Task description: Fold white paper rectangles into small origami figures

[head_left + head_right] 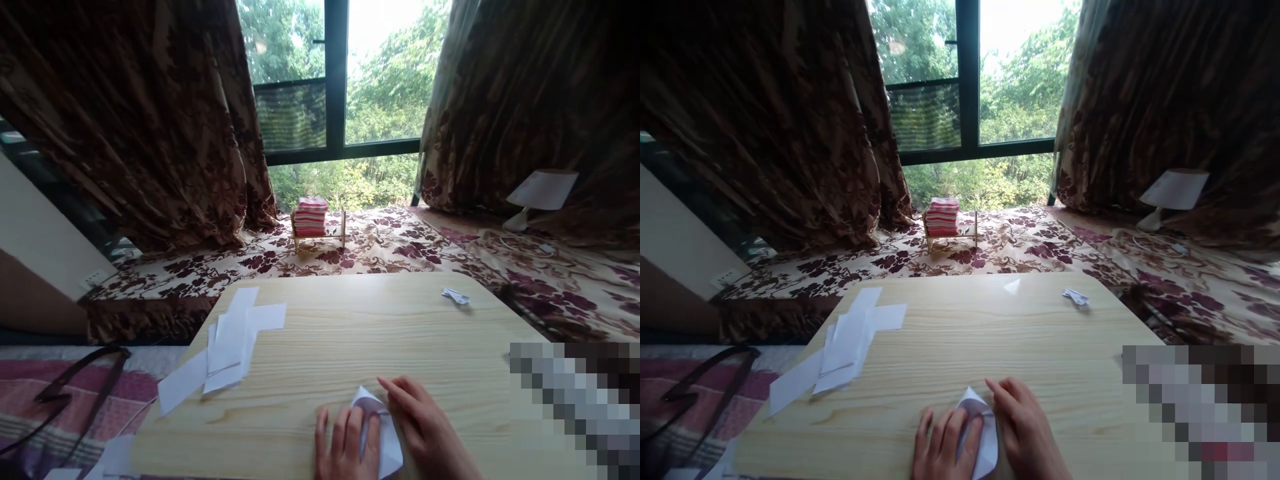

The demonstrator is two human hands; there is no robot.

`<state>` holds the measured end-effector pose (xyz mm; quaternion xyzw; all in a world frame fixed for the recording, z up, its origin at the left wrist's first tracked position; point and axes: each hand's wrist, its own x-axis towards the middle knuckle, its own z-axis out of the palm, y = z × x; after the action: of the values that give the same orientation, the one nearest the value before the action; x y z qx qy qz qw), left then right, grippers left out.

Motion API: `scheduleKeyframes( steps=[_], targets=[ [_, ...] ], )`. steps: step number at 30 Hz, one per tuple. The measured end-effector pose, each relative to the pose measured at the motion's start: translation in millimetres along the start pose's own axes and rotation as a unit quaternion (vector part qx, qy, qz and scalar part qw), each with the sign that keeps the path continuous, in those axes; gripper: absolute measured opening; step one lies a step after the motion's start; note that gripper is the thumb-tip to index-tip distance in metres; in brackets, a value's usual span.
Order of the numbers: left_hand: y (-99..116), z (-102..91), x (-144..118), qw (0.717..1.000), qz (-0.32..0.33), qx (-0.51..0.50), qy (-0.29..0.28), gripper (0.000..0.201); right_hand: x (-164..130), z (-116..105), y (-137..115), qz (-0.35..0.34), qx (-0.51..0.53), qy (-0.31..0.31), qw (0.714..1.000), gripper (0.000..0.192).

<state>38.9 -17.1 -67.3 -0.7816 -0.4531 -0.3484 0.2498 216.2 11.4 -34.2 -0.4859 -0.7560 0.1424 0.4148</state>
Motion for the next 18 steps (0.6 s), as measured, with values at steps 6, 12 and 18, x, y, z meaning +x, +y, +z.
scheduleKeyframes(
  steps=[6, 12, 18],
  targets=[
    [4, -2.2, 2, 0.999, -0.004, 0.019, 0.026, 0.020, -2, 4, -1, 0.032, 0.028, 0.030, 0.999, 0.032],
    [7, 3.4, 1, 0.996, -0.016, 0.041, 0.080, 0.018, -3, 8, 5, 0.025, 0.040, 0.028, 0.999, 0.029],
    [10, 24.5, 4, 0.979, -0.033, 0.062, 0.193, 0.010, -5, 14, 29, -0.004, 0.058, 0.021, 0.998, 0.028]
  ],
)
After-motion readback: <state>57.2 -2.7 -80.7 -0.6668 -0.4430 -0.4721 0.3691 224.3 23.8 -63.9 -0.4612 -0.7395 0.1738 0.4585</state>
